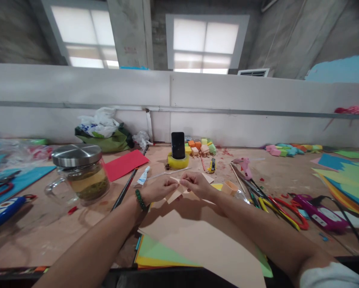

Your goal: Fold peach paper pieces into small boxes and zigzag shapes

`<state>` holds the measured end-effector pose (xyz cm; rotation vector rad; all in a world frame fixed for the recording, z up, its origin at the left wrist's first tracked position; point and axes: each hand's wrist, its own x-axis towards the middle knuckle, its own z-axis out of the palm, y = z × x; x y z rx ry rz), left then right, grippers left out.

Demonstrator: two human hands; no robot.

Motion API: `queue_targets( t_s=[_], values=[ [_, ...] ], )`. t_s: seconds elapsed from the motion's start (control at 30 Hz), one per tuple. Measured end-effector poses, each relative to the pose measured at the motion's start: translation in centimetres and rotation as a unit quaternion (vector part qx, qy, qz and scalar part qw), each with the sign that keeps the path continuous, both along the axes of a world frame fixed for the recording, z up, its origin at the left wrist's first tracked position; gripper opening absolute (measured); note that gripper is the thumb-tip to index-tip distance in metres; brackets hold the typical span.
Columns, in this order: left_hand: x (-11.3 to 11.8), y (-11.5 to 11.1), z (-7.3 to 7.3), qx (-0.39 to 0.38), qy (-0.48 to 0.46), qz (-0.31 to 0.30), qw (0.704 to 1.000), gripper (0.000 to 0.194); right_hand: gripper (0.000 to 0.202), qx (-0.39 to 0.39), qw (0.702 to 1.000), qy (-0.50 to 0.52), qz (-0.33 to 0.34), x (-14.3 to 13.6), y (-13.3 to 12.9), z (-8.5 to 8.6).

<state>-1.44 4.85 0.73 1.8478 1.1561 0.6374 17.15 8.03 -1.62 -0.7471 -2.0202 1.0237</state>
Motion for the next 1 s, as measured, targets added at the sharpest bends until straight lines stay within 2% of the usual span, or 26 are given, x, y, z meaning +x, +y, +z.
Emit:
queue_targets(
  t_s=[0.1, 0.23, 0.37, 0.47, 0.53, 0.63, 0.8, 0.9, 1.0],
  values=[
    [-0.3, -0.1, 0.2, -0.034, -0.007, -0.045, 0.998, 0.036, 0.039, 0.011, 1.000, 0.001, -0.002, 0.0, 0.1, 0.1],
    [-0.9, 0.0, 0.5, -0.074, -0.027, -0.097, 0.992, 0.037, 0.042, -0.019, 1.000, 0.024, -0.003, 0.1, 0.4, 0.1],
    [-1.7, 0.1, 1.1, -0.121, -0.036, -0.072, 0.989, 0.035, 0.044, -0.047, 0.997, 0.064, -0.025, 0.8, 1.5, 0.1],
    [-2.2, 0.2, 1.7, -0.153, -0.028, -0.027, 0.987, 0.029, 0.046, -0.042, 0.994, 0.089, -0.054, 1.6, 2.6, 0.2],
    [-2.2, 0.2, 2.0, -0.144, -0.027, 0.013, 0.989, 0.027, 0.046, -0.044, 0.992, 0.097, -0.060, 1.8, 3.0, 0.3],
    [-1.9, 0.3, 1.8, -0.087, -0.045, 0.060, 0.993, 0.030, 0.044, -0.059, 0.994, 0.085, -0.038, 1.5, 2.7, 0.1],
    [-1.1, 0.4, 0.1, -0.067, 0.002, -0.023, 0.997, 0.038, 0.036, -0.092, 0.995, 0.027, 0.031, 1.0, 1.2, 0.4],
    [-0.8, 0.2, -0.4, -0.064, 0.020, -0.033, 0.997, 0.033, 0.029, -0.107, 0.990, -0.041, 0.080, 1.1, 0.6, 1.2],
    [-0.5, -0.2, -0.3, -0.069, 0.044, -0.039, 0.996, 0.030, 0.024, -0.105, 0.982, -0.121, 0.103, 1.1, 0.4, 1.8]
  ],
)
